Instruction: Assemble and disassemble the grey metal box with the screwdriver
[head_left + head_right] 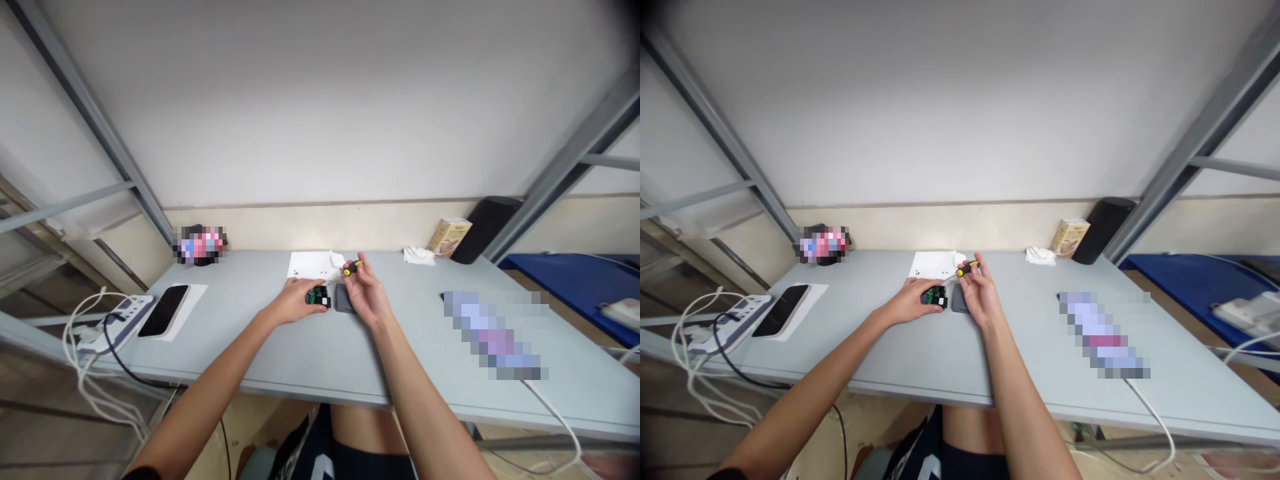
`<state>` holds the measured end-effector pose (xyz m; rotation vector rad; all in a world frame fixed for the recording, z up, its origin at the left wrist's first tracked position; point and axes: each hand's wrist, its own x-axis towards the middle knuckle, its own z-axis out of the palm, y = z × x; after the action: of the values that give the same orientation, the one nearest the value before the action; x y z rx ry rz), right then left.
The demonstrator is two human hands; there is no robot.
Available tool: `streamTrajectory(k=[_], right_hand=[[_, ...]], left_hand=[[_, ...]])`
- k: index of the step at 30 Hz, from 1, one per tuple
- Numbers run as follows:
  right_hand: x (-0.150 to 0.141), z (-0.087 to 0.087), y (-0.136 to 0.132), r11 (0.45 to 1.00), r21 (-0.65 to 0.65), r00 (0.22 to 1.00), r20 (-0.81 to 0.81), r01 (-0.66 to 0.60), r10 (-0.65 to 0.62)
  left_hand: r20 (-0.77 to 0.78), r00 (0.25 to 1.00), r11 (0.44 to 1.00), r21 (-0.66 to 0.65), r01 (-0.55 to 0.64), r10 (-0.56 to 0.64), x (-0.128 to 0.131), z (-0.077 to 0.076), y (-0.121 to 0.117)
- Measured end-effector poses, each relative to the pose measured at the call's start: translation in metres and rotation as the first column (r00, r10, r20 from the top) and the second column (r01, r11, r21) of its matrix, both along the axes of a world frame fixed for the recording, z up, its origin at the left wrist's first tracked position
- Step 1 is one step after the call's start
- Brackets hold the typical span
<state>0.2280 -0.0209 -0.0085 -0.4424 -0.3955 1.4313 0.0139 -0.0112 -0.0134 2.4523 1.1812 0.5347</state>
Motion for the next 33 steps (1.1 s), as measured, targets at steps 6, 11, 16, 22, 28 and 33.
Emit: streamTrajectory(k=[6,11,16,22,28,33], right_hand=[[0.003,0.003,-0.002,1.0,-0.017,0.998,-0.067,-0.008,0.007],[0.009,0.01,-0.008,0.998,-0.07,0.986,-0.166,0.004,-0.016],[0.013,0.011,-0.01,0.996,-0.084,0.98,-0.192,0.029,-0.045],[0.014,0.009,-0.011,0.993,-0.089,0.973,-0.212,0.071,-0.089],[0.02,0.009,-0.011,0.988,-0.056,0.96,-0.237,0.141,-0.151],[0.028,0.005,-0.009,0.982,-0.052,0.943,-0.272,0.184,-0.191]], left_hand=[[0.099,0.995,1.0,0.019,0.012,-0.014,0.0,-0.002,0.0],[0.228,0.973,0.999,0.034,0.039,-0.045,0.002,0.001,0.001],[0.36,0.933,1.0,-0.02,0.004,0.004,0.002,0.002,-0.002],[0.429,0.903,1.0,-0.006,0.022,-0.017,0.002,0.011,-0.007],[0.307,0.947,0.994,0.092,0.065,-0.09,0.013,0.027,-0.038],[0.032,0.971,0.968,0.093,0.232,-0.235,0.019,0.021,-0.071]])
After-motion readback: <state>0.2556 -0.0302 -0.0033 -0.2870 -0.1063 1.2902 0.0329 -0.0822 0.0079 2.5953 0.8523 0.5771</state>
